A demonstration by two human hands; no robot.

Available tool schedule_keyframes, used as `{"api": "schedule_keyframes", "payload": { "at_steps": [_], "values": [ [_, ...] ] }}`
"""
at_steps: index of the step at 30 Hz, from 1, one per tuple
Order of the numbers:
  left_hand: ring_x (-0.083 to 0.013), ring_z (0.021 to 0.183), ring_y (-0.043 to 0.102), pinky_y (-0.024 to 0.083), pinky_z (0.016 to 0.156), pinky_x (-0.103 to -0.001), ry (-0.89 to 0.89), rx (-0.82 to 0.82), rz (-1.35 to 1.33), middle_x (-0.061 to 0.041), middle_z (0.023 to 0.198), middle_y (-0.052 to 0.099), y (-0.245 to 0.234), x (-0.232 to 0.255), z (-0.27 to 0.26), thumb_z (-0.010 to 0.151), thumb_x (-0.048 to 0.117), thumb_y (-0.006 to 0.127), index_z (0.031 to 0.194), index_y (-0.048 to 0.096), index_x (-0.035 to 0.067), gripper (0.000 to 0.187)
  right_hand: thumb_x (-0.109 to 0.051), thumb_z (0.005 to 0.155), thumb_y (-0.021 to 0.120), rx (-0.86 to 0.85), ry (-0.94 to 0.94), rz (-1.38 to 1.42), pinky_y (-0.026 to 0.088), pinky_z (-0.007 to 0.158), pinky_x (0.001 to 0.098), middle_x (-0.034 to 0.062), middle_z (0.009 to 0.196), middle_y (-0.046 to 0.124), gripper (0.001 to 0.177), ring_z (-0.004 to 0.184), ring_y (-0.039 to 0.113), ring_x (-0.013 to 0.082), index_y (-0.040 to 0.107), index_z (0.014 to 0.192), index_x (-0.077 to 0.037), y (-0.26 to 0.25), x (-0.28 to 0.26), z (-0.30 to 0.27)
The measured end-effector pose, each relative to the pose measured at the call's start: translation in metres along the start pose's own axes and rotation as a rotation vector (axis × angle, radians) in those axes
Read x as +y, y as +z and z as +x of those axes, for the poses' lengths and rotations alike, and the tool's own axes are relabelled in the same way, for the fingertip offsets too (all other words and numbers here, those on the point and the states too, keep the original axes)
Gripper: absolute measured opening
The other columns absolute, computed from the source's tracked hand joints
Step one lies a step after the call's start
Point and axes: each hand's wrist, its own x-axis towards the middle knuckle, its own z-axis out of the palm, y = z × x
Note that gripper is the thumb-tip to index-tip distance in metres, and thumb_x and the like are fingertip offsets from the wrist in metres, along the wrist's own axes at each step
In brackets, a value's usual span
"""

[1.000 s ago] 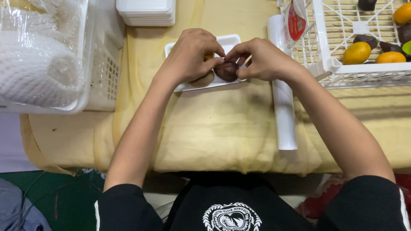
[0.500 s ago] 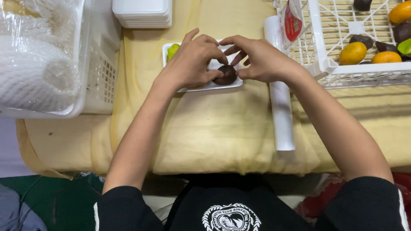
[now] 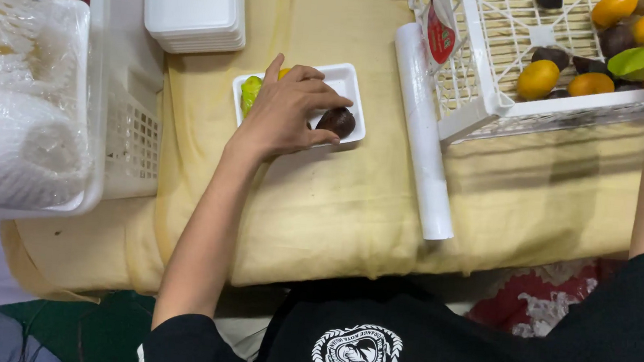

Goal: Pick various fruits from a crate, arrange them in a plastic tray, and wrap the tray with plastic film.

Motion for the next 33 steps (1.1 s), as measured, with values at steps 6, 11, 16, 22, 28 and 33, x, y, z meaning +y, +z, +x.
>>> {"api": "schedule_keyframes", "payload": {
  "at_steps": [6,11,16,22,28,33],
  "values": [
    [-0.0279,0.126,0.058,0.014,0.118,-0.073,-0.008,-0.007,0.065,0.001,0.099,0.076,0.000,-0.002,-0.001,0.069,0.031,0.092,0.115,0.078,0.027,0.049,-0.046,0.094,0.082,-0.208,0.292,-0.335,0.052,0.056,0.0479,0.0220,0.096,0.081,0.045,0.073,0.075,0.0380,0.079,0.112,-0.005,0.056,0.215,0.028],
    [-0.0277,0.117,0.058,0.016,0.117,-0.070,0.099,0.014,0.099,0.003,0.098,0.074,-0.003,0.000,0.000,0.077,0.035,0.078,0.115,0.077,0.027,0.038,-0.029,0.086,0.097,-0.128,0.378,-0.406,0.057,0.054,0.0572,0.0267,0.112,0.076,0.055,0.083,0.073,0.0459,0.074,0.125,0.002,0.111,0.282,0.052],
    [-0.0280,0.119,0.059,0.016,0.117,-0.070,0.085,0.019,0.052,0.003,0.107,0.073,-0.007,0.005,0.000,0.078,0.036,0.079,0.124,0.071,0.024,0.048,-0.028,0.088,0.091,-0.248,0.526,-0.215,0.053,0.054,0.0593,0.0296,0.099,0.072,0.044,0.078,0.067,0.0461,0.070,0.109,0.005,0.078,0.195,0.042],
    [-0.0247,0.126,0.057,0.009,0.120,-0.065,-0.012,-0.050,-0.018,-0.002,0.120,0.073,-0.014,0.006,0.002,0.079,0.041,0.079,0.132,0.067,0.023,0.058,-0.034,0.113,0.076,-0.168,0.265,-0.069,0.043,0.071,0.0568,0.0254,0.121,0.063,0.046,0.098,0.058,0.0420,0.066,0.136,0.005,0.031,0.090,0.036],
    [-0.0249,0.132,0.056,0.006,0.119,-0.067,-0.034,-0.049,-0.076,-0.003,0.124,0.072,-0.018,0.008,-0.001,0.080,0.038,0.080,0.126,0.069,0.022,0.050,-0.024,0.125,0.068,-0.060,0.033,0.195,0.027,0.069,0.0442,0.0041,0.090,0.043,0.034,0.082,0.039,0.0185,0.050,0.101,-0.008,-0.012,-0.003,0.011],
    [-0.0255,0.131,0.056,0.008,0.119,-0.068,-0.040,-0.032,-0.074,-0.007,0.125,0.070,-0.018,0.009,-0.003,0.080,0.034,0.083,0.132,0.065,0.023,0.056,-0.026,0.111,0.068,-0.033,0.255,0.246,0.019,0.034,0.0360,0.0027,0.054,0.029,0.044,0.039,0.027,0.0160,0.042,0.080,-0.009,-0.058,-0.164,-0.027]
  ]
}}
